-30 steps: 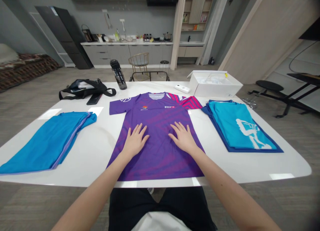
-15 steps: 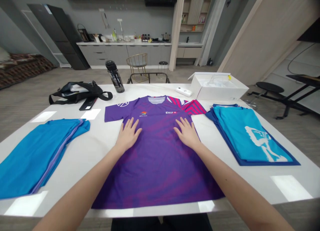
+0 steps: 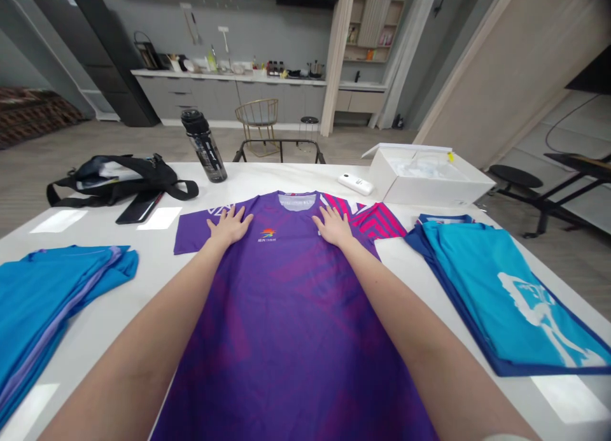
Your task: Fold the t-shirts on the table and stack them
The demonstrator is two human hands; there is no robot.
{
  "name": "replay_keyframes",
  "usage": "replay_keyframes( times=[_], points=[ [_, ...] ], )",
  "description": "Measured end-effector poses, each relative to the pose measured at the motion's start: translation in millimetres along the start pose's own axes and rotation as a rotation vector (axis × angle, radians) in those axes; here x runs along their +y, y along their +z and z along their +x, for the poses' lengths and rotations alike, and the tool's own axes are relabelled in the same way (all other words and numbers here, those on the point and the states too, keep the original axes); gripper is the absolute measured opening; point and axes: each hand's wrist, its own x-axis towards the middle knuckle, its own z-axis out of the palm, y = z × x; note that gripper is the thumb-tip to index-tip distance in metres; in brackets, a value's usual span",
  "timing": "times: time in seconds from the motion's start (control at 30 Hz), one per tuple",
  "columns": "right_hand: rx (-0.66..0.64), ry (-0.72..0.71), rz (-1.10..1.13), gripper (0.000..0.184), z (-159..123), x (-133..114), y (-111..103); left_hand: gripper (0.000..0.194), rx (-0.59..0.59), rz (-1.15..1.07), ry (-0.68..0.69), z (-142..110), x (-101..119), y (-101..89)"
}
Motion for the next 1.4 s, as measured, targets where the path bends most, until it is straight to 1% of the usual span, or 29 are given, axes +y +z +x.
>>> replay_keyframes(
  times=[0.07, 0.17, 0.4, 0.5, 0.57, 0.67, 0.73, 0.8, 0.87, 0.97, 1.07, 1.17, 1.27, 1.4],
  points=[
    [-0.036, 0.02, -0.027, 0.075, 15, -6, 5, 0.079, 0.019, 0.017, -0.003, 3, -3, 3.4],
    [-0.025, 0.04, -0.052, 0.08, 29, -16, 12, 0.079, 0.046, 0.025, -0.001, 9, -13, 4.9],
    [-0.024, 0.032, -0.047, 0.084, 52, -42, 20, 0.081, 0.052, 0.026, -0.032, 29, -41, -3.1],
    [-0.014, 0.009, -0.038, 0.083, 57, -48, 19, 0.081, 0.086, 0.029, -0.051, 30, -42, -4.7],
    [0.039, 0.002, -0.024, 0.08, 56, -49, 18, 0.077, 0.17, 0.046, -0.033, 24, -34, -4.2],
    [0.184, 0.012, -0.016, 0.074, 46, -45, 11, 0.07, 0.325, 0.098, 0.104, 1, -12, -1.0],
    [0.238, 0.035, -0.019, 0.071, 34, -38, 6, 0.066, 0.356, 0.116, 0.217, -21, 6, 3.4],
    [0.241, 0.066, -0.028, 0.071, 18, -28, 1, 0.065, 0.324, 0.115, 0.309, -45, 24, 10.0],
    [0.237, 0.086, -0.05, 0.072, -2, -17, -1, 0.065, 0.282, 0.102, 0.372, -71, 40, 18.3],
    [0.231, 0.043, -0.091, 0.072, -40, -5, 3, 0.066, 0.213, 0.066, 0.398, -108, 54, 31.3],
    [0.183, -0.021, -0.098, 0.073, -80, 2, 11, 0.069, 0.162, 0.036, 0.396, -140, 59, 41.2],
    [0.098, -0.012, -0.076, 0.076, -113, 7, 16, 0.07, 0.13, 0.021, 0.389, -168, 58, 46.0],
    [0.055, 0.003, -0.077, 0.076, -136, 9, 15, 0.07, 0.126, 0.022, 0.387, -191, 56, 47.5],
    [0.021, 0.04, -0.096, 0.074, -161, 6, 11, 0.07, 0.144, 0.032, 0.378, -219, 55, 48.4]
  ],
)
